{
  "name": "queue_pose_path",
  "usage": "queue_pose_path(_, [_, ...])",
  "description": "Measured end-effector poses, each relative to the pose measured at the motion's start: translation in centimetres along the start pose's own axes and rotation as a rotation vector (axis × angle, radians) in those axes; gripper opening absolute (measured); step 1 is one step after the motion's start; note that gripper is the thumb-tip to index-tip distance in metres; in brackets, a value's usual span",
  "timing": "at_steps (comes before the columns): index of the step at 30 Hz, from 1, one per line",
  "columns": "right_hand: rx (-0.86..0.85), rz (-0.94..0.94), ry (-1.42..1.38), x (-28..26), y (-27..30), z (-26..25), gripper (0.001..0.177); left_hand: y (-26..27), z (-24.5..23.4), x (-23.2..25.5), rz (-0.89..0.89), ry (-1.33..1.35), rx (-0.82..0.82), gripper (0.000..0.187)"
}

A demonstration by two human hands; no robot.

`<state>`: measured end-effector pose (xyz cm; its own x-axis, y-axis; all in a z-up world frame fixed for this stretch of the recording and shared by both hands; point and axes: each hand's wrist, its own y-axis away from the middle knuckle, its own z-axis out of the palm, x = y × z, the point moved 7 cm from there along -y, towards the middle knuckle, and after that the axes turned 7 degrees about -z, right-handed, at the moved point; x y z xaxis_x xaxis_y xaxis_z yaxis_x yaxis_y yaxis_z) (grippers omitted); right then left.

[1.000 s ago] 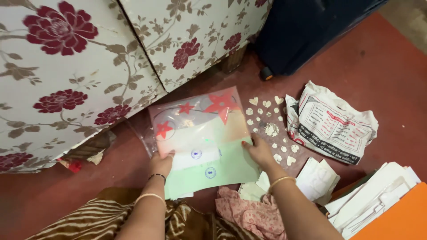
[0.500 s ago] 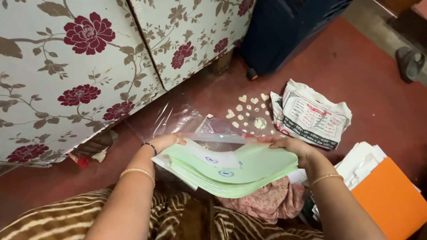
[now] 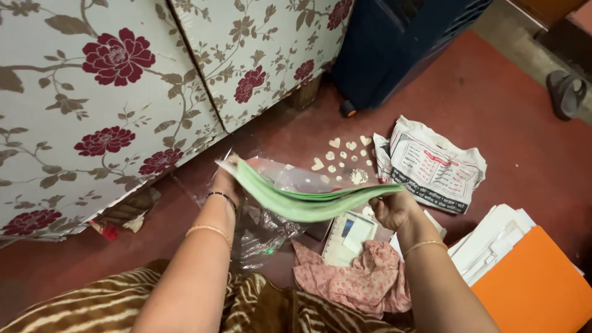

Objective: The person sits on the floor and organizes a stack of papers and notebooks. They wipe the items with a cloth, place them into a plastic sleeve, and then remove them again, repeating the process while sorting the items into piles.

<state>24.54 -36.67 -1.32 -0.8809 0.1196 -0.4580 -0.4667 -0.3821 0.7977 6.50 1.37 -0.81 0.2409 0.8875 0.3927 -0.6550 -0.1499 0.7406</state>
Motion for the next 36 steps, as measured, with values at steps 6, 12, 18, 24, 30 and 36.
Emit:
queue_pose_path(6, [0.005, -0.054, -0.009, -1.1, -0.9, 0.6, 0.037, -4.6, -4.1, 0.3, 0.234, -0.201, 0.269, 0.046])
queue_pose_path(12, [-0.062, -0.147, 0.001, -0.8, 0.3, 2.3, 0.027, -0.2, -3.5, 1.6, 0.797, -0.526, 0.254, 0.049])
queue_pose_path(18, [-0.047, -0.224, -0.066, -1.3, 3.4, 4.7, 0.04, 6.4, 3.2, 1.4, 0.898, -0.745, 0.002, 0.061])
queue_pose_path(24, [-0.103, -0.36, -0.03, -1.1, 3.1, 4.3, 0.037, 9.6, 5.5, 2.0, 0.834, -0.804, 0.425, 0.054])
queue_pose_path(30, [0.082, -0.393, 0.109, 0.0, 7.4, 6.7, 0.034, 9.3, 6.0, 2.5, 0.989, -0.81, 0.492, 0.043])
queue_pose_path(36, [0.117, -0.481, 0.062, -0.3, 6.9, 5.2, 0.034, 8.5, 5.3, 1.6, 0.963, -0.729, 0.454, 0.027])
